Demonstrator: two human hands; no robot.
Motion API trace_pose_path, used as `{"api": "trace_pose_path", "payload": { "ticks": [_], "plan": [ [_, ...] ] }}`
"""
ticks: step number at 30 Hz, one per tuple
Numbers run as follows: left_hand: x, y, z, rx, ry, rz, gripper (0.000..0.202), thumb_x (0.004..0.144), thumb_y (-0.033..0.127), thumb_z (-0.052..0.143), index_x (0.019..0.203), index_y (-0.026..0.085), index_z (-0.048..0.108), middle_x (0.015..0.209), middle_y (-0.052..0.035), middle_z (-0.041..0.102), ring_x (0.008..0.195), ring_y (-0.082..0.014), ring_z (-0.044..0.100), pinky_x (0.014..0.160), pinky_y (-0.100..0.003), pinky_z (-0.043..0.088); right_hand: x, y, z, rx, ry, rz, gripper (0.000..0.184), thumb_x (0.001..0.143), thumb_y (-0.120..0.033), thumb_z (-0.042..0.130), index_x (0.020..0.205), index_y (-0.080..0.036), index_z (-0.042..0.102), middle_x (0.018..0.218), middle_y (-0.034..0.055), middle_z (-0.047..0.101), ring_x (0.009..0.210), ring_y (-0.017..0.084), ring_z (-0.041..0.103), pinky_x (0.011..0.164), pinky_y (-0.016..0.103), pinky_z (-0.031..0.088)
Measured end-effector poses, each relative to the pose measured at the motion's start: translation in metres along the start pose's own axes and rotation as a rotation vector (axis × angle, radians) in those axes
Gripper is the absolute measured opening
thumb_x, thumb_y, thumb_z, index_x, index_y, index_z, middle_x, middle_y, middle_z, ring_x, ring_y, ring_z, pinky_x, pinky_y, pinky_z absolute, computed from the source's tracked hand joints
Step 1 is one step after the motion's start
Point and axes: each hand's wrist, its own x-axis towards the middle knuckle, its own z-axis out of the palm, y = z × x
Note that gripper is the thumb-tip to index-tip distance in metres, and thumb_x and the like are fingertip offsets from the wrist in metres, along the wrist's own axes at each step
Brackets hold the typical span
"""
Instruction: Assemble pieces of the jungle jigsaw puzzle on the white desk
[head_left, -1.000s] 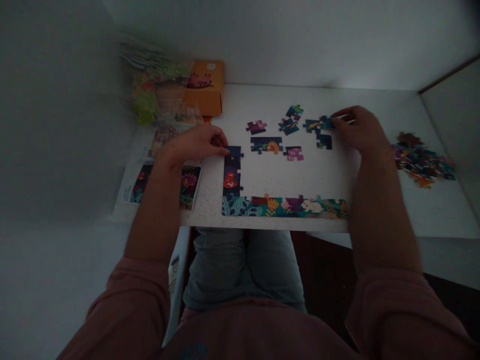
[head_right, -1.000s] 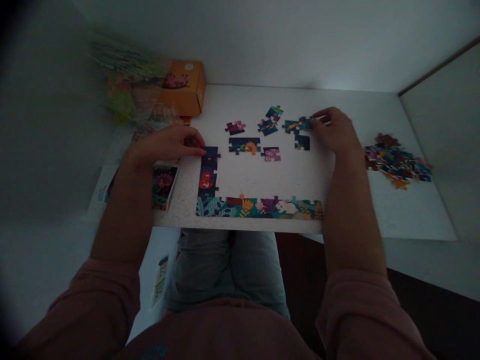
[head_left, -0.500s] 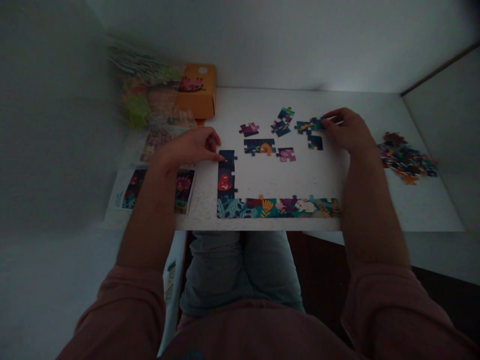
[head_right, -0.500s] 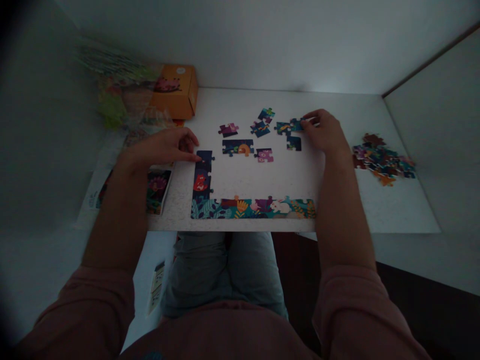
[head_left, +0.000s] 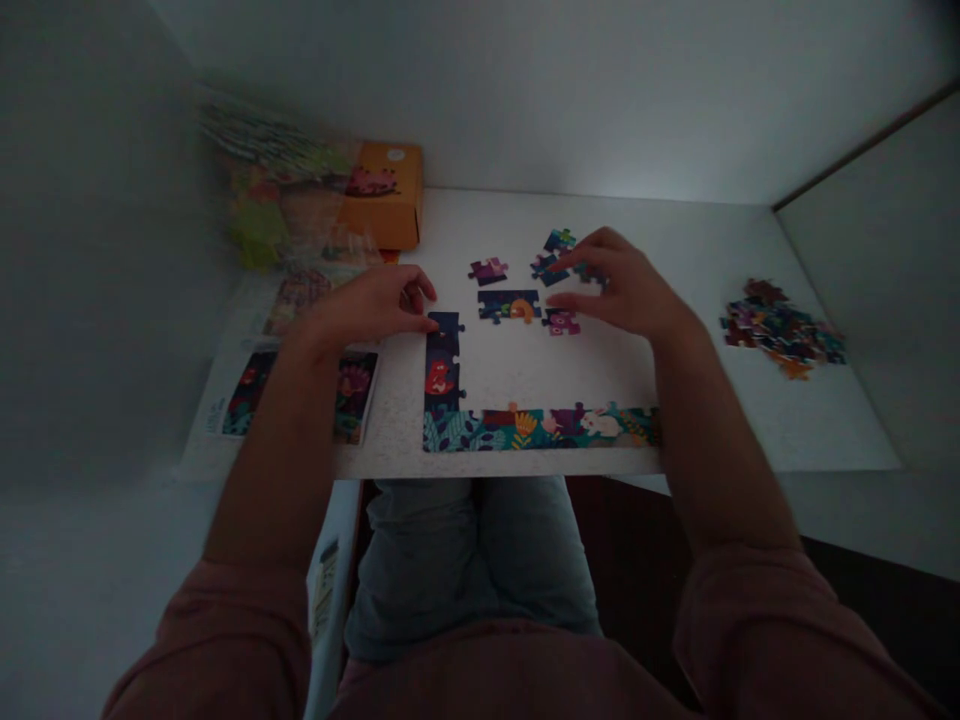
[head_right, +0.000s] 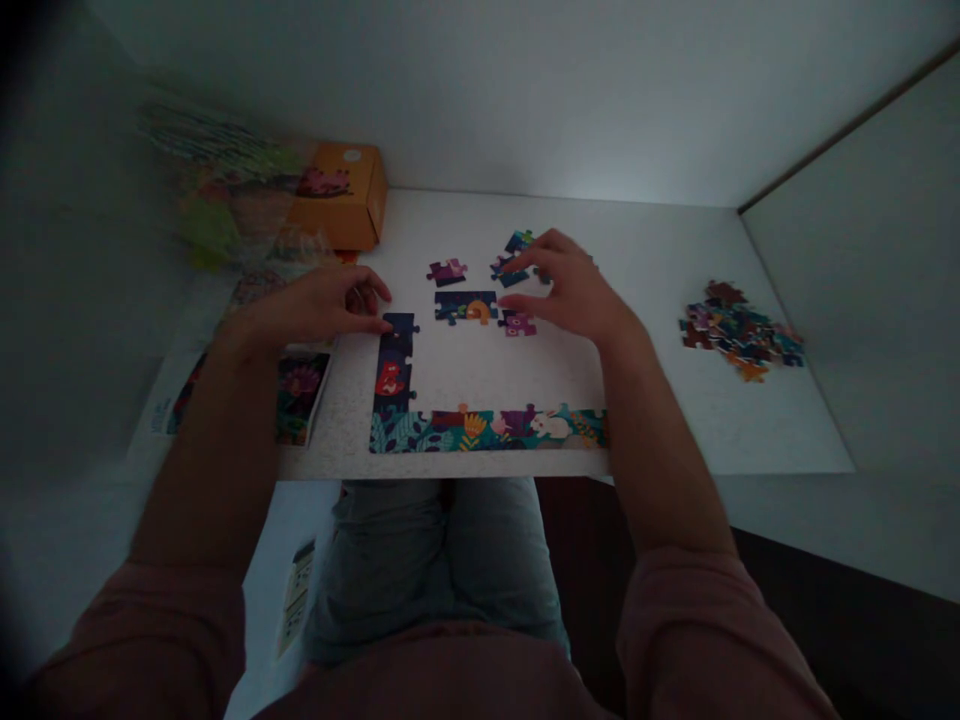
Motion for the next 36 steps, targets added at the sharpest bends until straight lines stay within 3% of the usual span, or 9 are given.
{"api": "trace_pose_path", "payload": {
  "ticks": [4,9,12,17,21,25,32,36],
  "plan": [
    [0.002,0.009,0.005,0.044,0.066,0.026,0.043,0.093,0.06,0.088,0.122,0.03,0.081,0.095,-0.0048,0.079,0.093,-0.0299,0.073,0.081,-0.038,0.055,0.005,-0.006,0.021,-0.027,-0.1,-0.011,0.04,0.095,-0.054,0.101,0.127,-0.036,0.087,0.136,0.0132,0.077,0.137,0.052,0.072,0.117,0.076,0.061],
    [0.006,0.021,0.023,0.139,0.121,0.12,0.045,0.099,0.051,0.086,0.137,0.027,0.085,0.134,-0.013,0.079,0.111,-0.0325,0.076,0.101,-0.044,0.06,0.008,0.008,0.028,0.013,-0.11,-0.037,0.041,0.095,-0.062,0.099,0.125,-0.036,0.088,0.129,0.0135,0.079,0.129,0.051,0.075,0.113,0.074,0.063],
    [0.008,0.023,0.031,0.165,0.108,0.153,0.048,0.103,0.048,0.082,0.144,0.024,0.085,0.146,-0.0159,0.074,0.118,-0.0327,0.075,0.109,-0.045,0.06,0.009,0.012,0.029,0.043,-0.108,-0.055,0.043,0.092,-0.062,0.099,0.122,-0.034,0.087,0.128,0.0122,0.081,0.12,0.048,0.077,0.109,0.071,0.064],
    [0.011,0.024,0.034,0.148,0.105,0.14,0.04,0.105,0.048,0.081,0.14,0.028,0.087,0.146,-0.0122,0.075,0.119,-0.032,0.074,0.105,-0.041,0.06,0.008,0.007,0.029,0.067,-0.138,-0.004,0.045,0.09,-0.061,0.101,0.124,-0.035,0.087,0.123,0.0096,0.085,0.107,0.042,0.078,0.098,0.06,0.066],
    [0.011,0.026,0.034,0.122,0.119,0.122,0.041,0.103,0.05,0.085,0.138,0.028,0.087,0.14,-0.0114,0.077,0.114,-0.0315,0.074,0.1,-0.04,0.059,0.008,0.001,0.03,0.057,-0.153,0.011,0.046,0.088,-0.064,0.103,0.123,-0.038,0.087,0.118,0.0076,0.087,0.104,0.042,0.078,0.095,0.059,0.065],
    [0.01,0.029,0.034,0.116,0.109,0.114,0.042,0.103,0.051,0.088,0.139,0.029,0.087,0.139,-0.0112,0.077,0.114,-0.0313,0.074,0.098,-0.04,0.058,0.009,-0.005,0.029,0.049,-0.137,-0.008,0.046,0.09,-0.067,0.101,0.124,-0.04,0.088,0.117,0.0068,0.086,0.103,0.041,0.078,0.097,0.061,0.064],
    [0.012,0.03,0.037,0.094,0.108,0.091,0.03,0.101,0.049,0.092,0.123,0.029,0.087,0.129,-0.0088,0.076,0.104,-0.0287,0.073,0.095,-0.041,0.057,0.01,-0.013,0.03,0.023,-0.128,-0.042,0.041,0.093,-0.067,0.098,0.122,-0.039,0.088,0.118,0.0069,0.086,0.101,0.04,0.077,0.106,0.064,0.062],
    [0.01,0.031,0.04,0.088,0.109,0.109,0.039,0.097,0.048,0.097,0.127,0.028,0.084,0.134,-0.0097,0.075,0.108,-0.0303,0.073,0.098,-0.043,0.058,0.01,-0.016,0.029,0.02,-0.136,-0.028,0.04,0.092,-0.068,0.098,0.117,-0.038,0.088,0.118,0.0077,0.086,0.102,0.041,0.078,0.109,0.066,0.061]
  ]
}}
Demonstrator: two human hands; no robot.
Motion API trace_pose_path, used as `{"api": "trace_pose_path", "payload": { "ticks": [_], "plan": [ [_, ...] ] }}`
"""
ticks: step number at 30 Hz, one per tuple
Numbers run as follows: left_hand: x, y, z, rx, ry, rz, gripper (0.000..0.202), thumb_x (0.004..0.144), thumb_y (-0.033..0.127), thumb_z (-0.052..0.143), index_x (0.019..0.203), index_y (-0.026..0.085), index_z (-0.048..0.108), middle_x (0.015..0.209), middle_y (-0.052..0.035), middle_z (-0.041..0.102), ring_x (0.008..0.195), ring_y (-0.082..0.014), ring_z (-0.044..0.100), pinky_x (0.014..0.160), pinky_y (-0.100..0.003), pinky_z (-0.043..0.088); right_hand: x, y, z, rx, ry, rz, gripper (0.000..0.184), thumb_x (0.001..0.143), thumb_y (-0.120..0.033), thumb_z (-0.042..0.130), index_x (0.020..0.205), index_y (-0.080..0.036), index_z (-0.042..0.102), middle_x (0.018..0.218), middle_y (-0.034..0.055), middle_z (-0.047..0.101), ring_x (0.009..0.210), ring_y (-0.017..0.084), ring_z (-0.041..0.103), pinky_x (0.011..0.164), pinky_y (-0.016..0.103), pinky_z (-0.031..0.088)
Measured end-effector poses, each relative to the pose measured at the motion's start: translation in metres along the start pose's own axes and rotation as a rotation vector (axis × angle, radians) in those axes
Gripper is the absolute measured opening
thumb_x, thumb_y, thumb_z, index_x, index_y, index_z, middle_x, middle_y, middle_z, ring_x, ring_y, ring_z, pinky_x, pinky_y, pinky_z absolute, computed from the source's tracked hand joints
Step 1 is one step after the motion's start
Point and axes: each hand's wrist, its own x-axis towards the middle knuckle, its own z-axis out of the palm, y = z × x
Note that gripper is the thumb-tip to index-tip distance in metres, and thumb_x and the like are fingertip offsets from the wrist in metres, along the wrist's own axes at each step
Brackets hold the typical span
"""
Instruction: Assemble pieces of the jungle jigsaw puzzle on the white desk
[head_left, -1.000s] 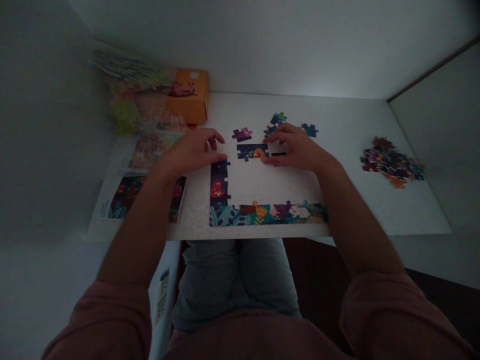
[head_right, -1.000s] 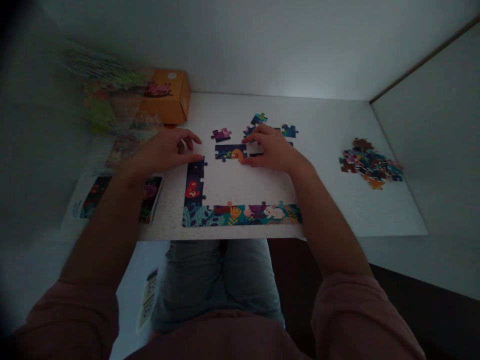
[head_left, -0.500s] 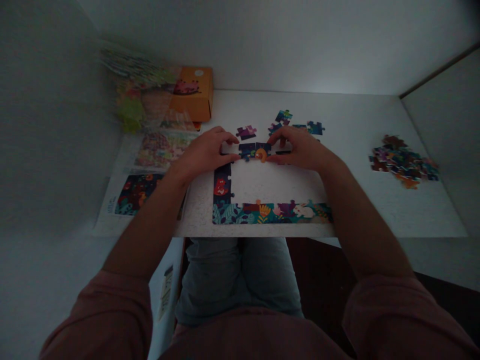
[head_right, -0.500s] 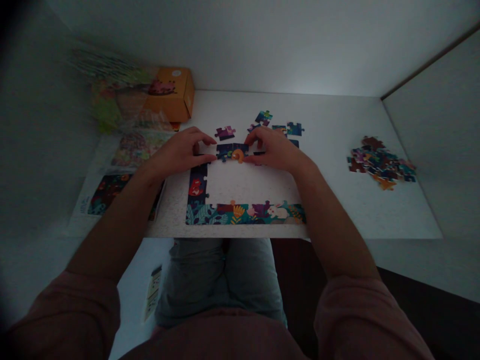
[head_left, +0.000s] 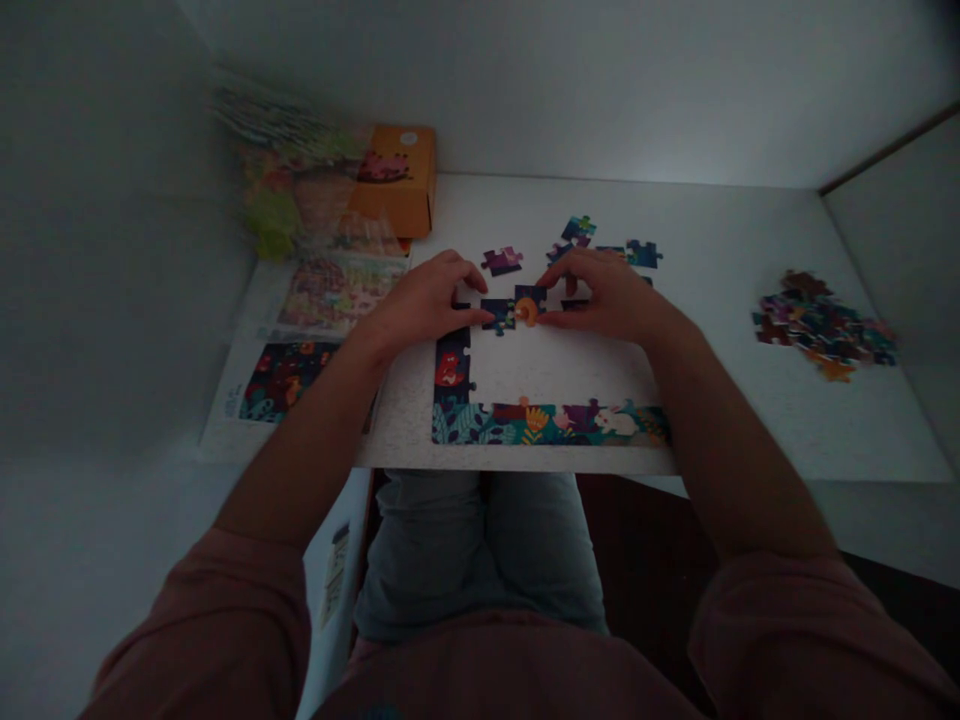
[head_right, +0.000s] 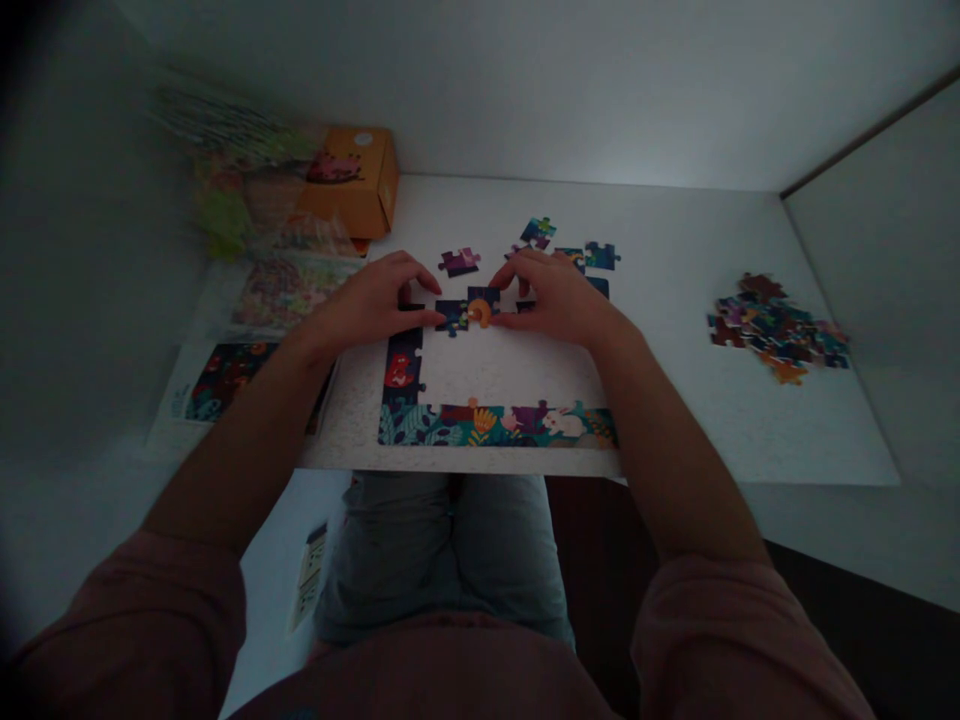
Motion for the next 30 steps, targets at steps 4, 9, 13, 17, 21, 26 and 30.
{"api": "trace_pose_path", "payload": {
  "ticks": [4,9,13,17,21,26,30],
  "plan": [
    [-0.003,0.005,-0.001,0.053,0.0,0.018,0.049,0.088,0.048,0.103,0.129,0.029,0.084,0.142,-0.0111,0.075,0.122,-0.0353,0.072,0.104,-0.044,0.056,-0.001,-0.002,-0.004,-0.014,-0.028,0.025,0.042,0.091,-0.069,0.098,0.117,-0.038,0.09,0.113,0.008,0.086,0.105,0.044,0.079,0.108,0.066,0.06],
    [-0.002,0.009,-0.003,0.122,-0.022,0.062,0.037,0.094,0.046,0.098,0.123,0.027,0.086,0.142,-0.0119,0.078,0.138,-0.0398,0.068,0.121,-0.05,0.048,-0.004,0.003,-0.006,-0.072,-0.055,0.047,0.041,0.093,-0.063,0.098,0.122,-0.037,0.09,0.122,0.0077,0.087,0.111,0.043,0.08,0.115,0.065,0.055],
    [-0.005,0.007,-0.004,0.176,-0.029,0.127,0.037,0.098,0.047,0.096,0.127,0.027,0.087,0.144,-0.0121,0.081,0.144,-0.0412,0.068,0.128,-0.054,0.04,-0.005,0.01,-0.005,-0.077,-0.044,-0.032,0.042,0.099,-0.071,0.089,0.123,-0.037,0.09,0.125,0.0093,0.087,0.107,0.04,0.079,0.113,0.064,0.056],
    [-0.009,0.0,-0.008,0.22,0.018,0.197,0.035,0.096,0.044,0.094,0.125,0.025,0.086,0.144,-0.0132,0.083,0.139,-0.041,0.072,0.127,-0.058,0.038,-0.006,0.012,-0.006,-0.089,-0.058,-0.069,0.049,0.102,-0.078,0.083,0.127,-0.037,0.091,0.119,0.0103,0.088,0.107,0.042,0.079,0.108,0.062,0.057],
    [-0.01,-0.008,-0.011,0.231,0.02,0.189,0.034,0.097,0.049,0.091,0.123,0.028,0.086,0.138,-0.012,0.085,0.132,-0.0406,0.074,0.122,-0.057,0.043,-0.007,0.009,-0.009,-0.104,-0.064,-0.074,0.05,0.102,-0.078,0.082,0.128,-0.037,0.092,0.115,0.0104,0.088,0.106,0.042,0.08,0.105,0.061,0.057],
    [-0.007,-0.011,-0.01,0.212,-0.016,0.182,0.033,0.097,0.053,0.091,0.121,0.032,0.086,0.131,-0.0104,0.084,0.128,-0.0415,0.076,0.116,-0.057,0.047,-0.007,0.004,-0.01,-0.104,-0.077,-0.088,0.049,0.102,-0.079,0.083,0.126,-0.038,0.093,0.116,0.0102,0.088,0.108,0.042,0.08,0.105,0.061,0.057],
    [-0.008,-0.009,-0.014,0.187,-0.007,0.156,0.035,0.098,0.056,0.089,0.123,0.031,0.085,0.135,-0.0105,0.084,0.117,-0.0373,0.077,0.115,-0.056,0.046,-0.007,0.002,-0.01,-0.097,-0.103,-0.116,0.046,0.101,-0.074,0.087,0.127,-0.037,0.093,0.119,0.0105,0.086,0.112,0.041,0.08,0.107,0.059,0.057]
  ]
}}
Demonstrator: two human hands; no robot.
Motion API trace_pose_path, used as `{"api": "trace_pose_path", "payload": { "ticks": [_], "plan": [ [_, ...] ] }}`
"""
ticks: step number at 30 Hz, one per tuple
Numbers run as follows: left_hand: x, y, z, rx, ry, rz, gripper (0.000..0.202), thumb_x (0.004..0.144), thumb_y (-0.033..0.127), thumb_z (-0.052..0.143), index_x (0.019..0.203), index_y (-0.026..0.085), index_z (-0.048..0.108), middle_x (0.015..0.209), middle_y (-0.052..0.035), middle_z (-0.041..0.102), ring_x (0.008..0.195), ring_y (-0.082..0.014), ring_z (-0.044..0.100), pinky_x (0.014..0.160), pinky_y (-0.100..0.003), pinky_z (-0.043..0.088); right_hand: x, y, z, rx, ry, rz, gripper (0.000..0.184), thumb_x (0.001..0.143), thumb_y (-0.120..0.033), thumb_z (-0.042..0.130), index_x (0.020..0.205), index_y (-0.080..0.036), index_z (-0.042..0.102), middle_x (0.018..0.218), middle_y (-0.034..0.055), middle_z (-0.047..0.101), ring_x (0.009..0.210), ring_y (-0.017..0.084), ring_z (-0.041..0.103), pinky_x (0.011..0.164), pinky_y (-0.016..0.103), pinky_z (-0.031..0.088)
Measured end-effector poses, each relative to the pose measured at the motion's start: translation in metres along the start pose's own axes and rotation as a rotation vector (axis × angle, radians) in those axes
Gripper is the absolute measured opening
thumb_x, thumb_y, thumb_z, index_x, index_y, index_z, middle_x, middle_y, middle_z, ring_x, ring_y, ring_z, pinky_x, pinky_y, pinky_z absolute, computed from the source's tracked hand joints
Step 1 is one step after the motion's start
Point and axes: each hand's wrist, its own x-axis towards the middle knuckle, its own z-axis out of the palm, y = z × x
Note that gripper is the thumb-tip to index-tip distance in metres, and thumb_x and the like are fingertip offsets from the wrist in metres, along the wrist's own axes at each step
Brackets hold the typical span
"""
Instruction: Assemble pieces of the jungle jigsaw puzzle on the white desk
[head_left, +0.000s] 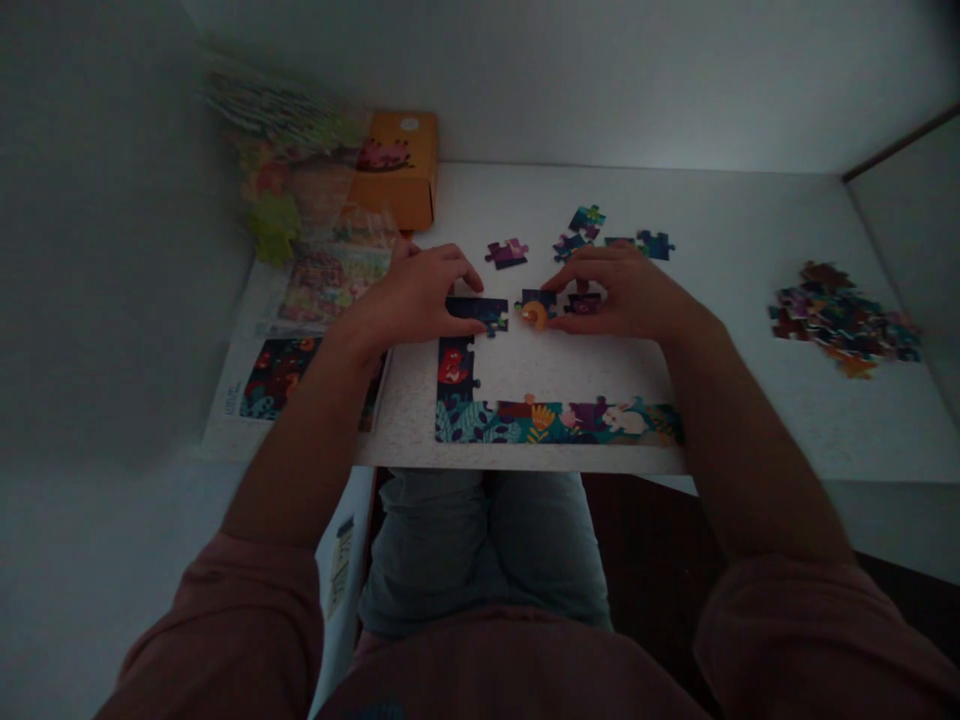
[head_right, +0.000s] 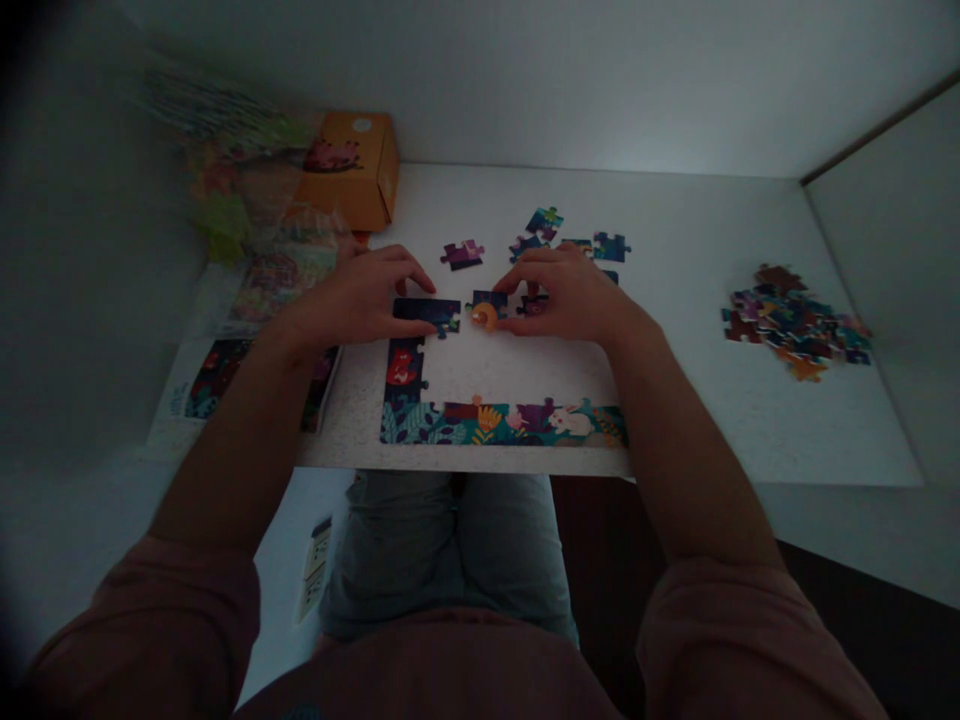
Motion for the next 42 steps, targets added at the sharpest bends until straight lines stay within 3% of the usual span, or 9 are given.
{"api": "trace_pose_path", "payload": {
  "ticks": [5,12,18,23,29,36,42],
  "plan": [
    [-0.002,0.0,-0.01,-0.011,0.003,-0.047,0.03,0.101,0.05,0.086,0.122,0.028,0.086,0.129,-0.0091,0.085,0.103,-0.0309,0.075,0.115,-0.053,0.046,0.001,-0.003,0.0,-0.001,-0.014,0.003,0.042,0.101,-0.068,0.09,0.128,-0.037,0.093,0.125,0.0114,0.086,0.115,0.042,0.08,0.109,0.06,0.056],
    [0.0,-0.001,-0.01,-0.027,-0.058,-0.029,0.032,0.1,0.055,0.089,0.118,0.029,0.088,0.129,-0.009,0.083,0.103,-0.0309,0.076,0.108,-0.049,0.051,0.0,-0.008,0.001,0.015,0.012,-0.08,0.046,0.105,-0.064,0.085,0.141,-0.036,0.093,0.127,0.0107,0.088,0.117,0.042,0.079,0.109,0.057,0.055],
    [0.003,0.001,-0.006,-0.02,-0.081,-0.028,0.034,0.103,0.058,0.088,0.123,0.031,0.087,0.127,-0.0089,0.083,0.108,-0.0337,0.076,0.103,-0.048,0.052,0.001,-0.004,0.006,0.039,0.021,-0.184,0.033,0.11,-0.057,0.082,0.133,-0.038,0.097,0.126,0.0088,0.085,0.112,0.036,0.077,0.107,0.053,0.055],
    [0.005,0.0,-0.004,-0.01,-0.083,-0.008,0.032,0.104,0.054,0.088,0.125,0.03,0.088,0.134,-0.0094,0.084,0.108,-0.0327,0.077,0.109,-0.05,0.049,0.001,-0.003,0.008,0.034,0.009,-0.217,0.029,0.113,-0.046,0.081,0.133,-0.032,0.097,0.126,0.0132,0.083,0.11,0.033,0.075,0.104,0.05,0.054],
    [0.004,0.007,-0.01,0.009,-0.107,0.03,0.023,0.106,0.043,0.084,0.123,0.027,0.091,0.134,-0.0089,0.088,0.119,-0.034,0.08,0.117,-0.051,0.045,0.004,0.004,0.016,0.049,0.057,-0.265,0.034,0.111,-0.055,0.08,0.13,-0.034,0.099,0.12,0.0116,0.083,0.101,0.032,0.076,0.096,0.049,0.056],
    [0.002,0.006,-0.009,0.0,-0.065,0.035,0.024,0.105,0.046,0.085,0.118,0.028,0.093,0.129,-0.0099,0.09,0.119,-0.0363,0.081,0.119,-0.055,0.044,0.004,-0.008,0.008,0.029,-0.032,-0.19,0.035,0.112,-0.056,0.078,0.134,-0.036,0.098,0.124,0.0118,0.082,0.105,0.034,0.074,0.101,0.052,0.059],
    [0.003,0.006,-0.009,-0.088,-0.093,0.006,0.027,0.102,0.052,0.086,0.116,0.03,0.093,0.129,-0.0096,0.088,0.113,-0.0346,0.079,0.106,-0.047,0.052,0.004,-0.011,0.008,0.053,-0.04,-0.202,0.034,0.113,-0.052,0.078,0.135,-0.032,0.097,0.127,0.015,0.08,0.108,0.036,0.074,0.104,0.055,0.059]
  ]
}}
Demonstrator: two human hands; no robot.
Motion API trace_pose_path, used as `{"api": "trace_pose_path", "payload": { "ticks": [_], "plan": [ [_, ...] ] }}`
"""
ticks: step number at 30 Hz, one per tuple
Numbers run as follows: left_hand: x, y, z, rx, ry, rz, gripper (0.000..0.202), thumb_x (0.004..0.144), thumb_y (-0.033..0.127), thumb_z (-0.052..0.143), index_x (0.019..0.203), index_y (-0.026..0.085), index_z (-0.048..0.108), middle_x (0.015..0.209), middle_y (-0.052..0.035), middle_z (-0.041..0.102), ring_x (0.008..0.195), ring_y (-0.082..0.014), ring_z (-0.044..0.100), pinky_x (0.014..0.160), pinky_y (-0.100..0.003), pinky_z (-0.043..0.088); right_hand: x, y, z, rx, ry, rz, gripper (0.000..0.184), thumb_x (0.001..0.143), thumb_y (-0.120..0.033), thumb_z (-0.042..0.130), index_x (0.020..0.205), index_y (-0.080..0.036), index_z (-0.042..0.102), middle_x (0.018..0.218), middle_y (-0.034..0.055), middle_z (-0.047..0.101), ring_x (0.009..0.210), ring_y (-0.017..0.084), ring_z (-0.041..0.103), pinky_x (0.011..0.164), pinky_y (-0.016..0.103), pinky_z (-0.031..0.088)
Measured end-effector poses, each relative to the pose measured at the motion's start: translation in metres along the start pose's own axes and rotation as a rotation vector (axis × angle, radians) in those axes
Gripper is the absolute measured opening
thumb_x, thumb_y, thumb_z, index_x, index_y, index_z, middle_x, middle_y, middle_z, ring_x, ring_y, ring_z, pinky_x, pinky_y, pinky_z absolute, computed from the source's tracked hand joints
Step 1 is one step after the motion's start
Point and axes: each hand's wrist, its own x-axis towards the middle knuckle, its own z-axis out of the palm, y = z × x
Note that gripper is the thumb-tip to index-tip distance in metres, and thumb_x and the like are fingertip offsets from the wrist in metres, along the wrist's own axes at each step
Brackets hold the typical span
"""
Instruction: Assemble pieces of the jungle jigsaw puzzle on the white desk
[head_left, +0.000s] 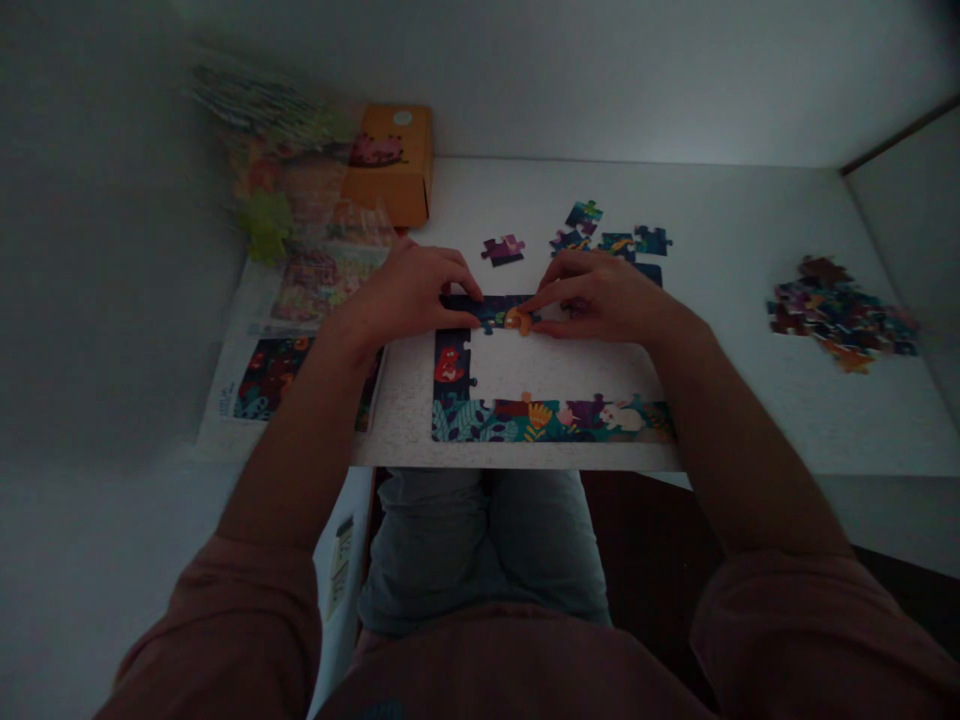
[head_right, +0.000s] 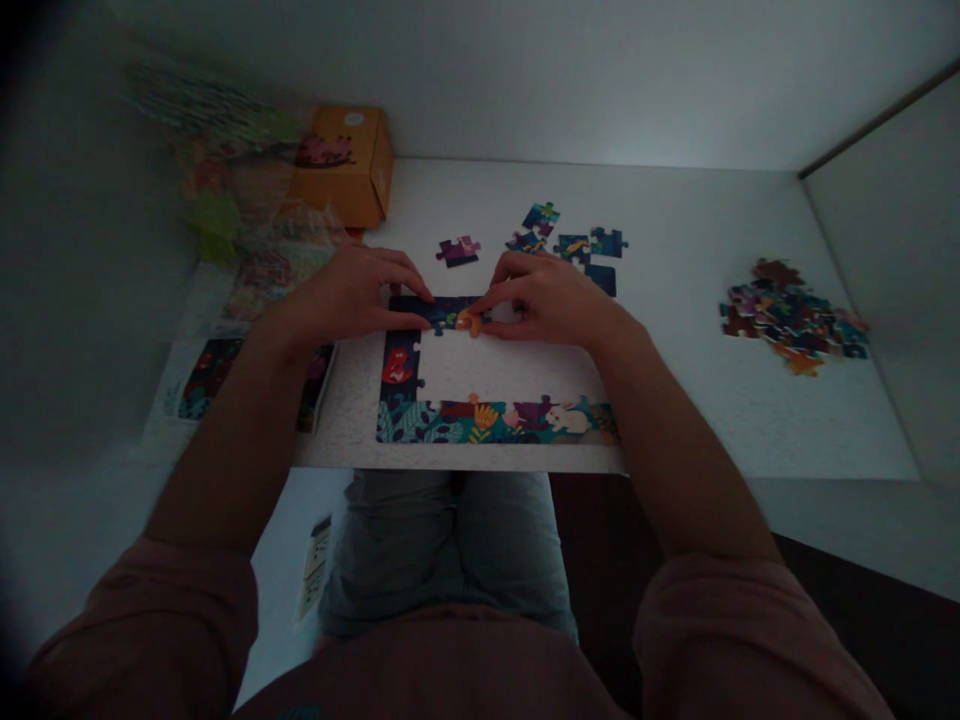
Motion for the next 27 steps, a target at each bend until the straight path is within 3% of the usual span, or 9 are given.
{"api": "trace_pose_path", "payload": {
  "ticks": [8,11,14,16,21,27],
  "plan": [
    [0.0,0.003,0.002,0.009,0.003,0.022,0.028,0.106,0.05,0.078,0.117,0.03,0.094,0.132,-0.0112,0.087,0.116,-0.0341,0.079,0.106,-0.046,0.055,-0.001,0.001,0.001,0.06,0.025,0.056,0.033,0.109,-0.061,0.082,0.127,-0.039,0.097,0.128,0.0104,0.081,0.111,0.036,0.075,0.101,0.055,0.063],
    [0.0,0.0,-0.001,-0.018,0.074,0.012,0.033,0.109,0.055,0.074,0.115,0.03,0.095,0.125,-0.0102,0.088,0.102,-0.03,0.079,0.099,-0.044,0.057,-0.011,0.001,-0.018,0.069,0.141,0.126,0.041,0.111,-0.065,0.077,0.132,-0.034,0.093,0.132,0.0112,0.081,0.105,0.033,0.074,0.096,0.054,0.065],
    [-0.001,-0.003,-0.008,-0.044,0.181,-0.063,0.04,0.109,0.067,0.072,0.115,0.033,0.093,0.113,-0.0077,0.088,0.095,-0.03,0.076,0.09,-0.043,0.058,-0.029,0.011,-0.043,-0.036,0.342,0.318,0.043,0.114,-0.065,0.071,0.136,-0.033,0.09,0.132,0.0123,0.084,0.095,0.031,0.072,0.092,0.056,0.065],
    [-0.001,-0.005,-0.012,-0.049,0.221,-0.098,0.04,0.108,0.068,0.072,0.115,0.034,0.091,0.109,-0.0071,0.088,0.095,-0.0308,0.075,0.088,-0.044,0.058,-0.042,0.021,-0.054,-0.118,0.379,0.426,0.045,0.113,-0.068,0.072,0.138,-0.036,0.089,0.128,0.0126,0.085,0.096,0.034,0.073,0.092,0.058,0.064],
    [0.0,-0.01,-0.012,-0.029,0.223,-0.121,0.032,0.104,0.061,0.077,0.114,0.033,0.088,0.106,-0.0062,0.087,0.089,-0.0285,0.074,0.087,-0.045,0.058,-0.055,0.04,-0.054,-0.095,0.208,0.439,0.054,0.101,-0.078,0.086,0.133,-0.034,0.092,0.113,0.0099,0.086,0.092,0.033,0.074,0.085,0.053,0.062],
    [0.001,-0.017,-0.007,-0.035,0.206,-0.108,0.04,0.103,0.07,0.076,0.115,0.035,0.089,0.094,-0.0063,0.083,0.088,-0.0301,0.072,0.084,-0.044,0.057,-0.042,0.034,-0.041,-0.012,0.022,0.353,0.053,0.092,-0.075,0.098,0.123,-0.032,0.092,0.11,0.0077,0.081,0.096,0.032,0.074,0.089,0.049,0.063]
  ]
}}
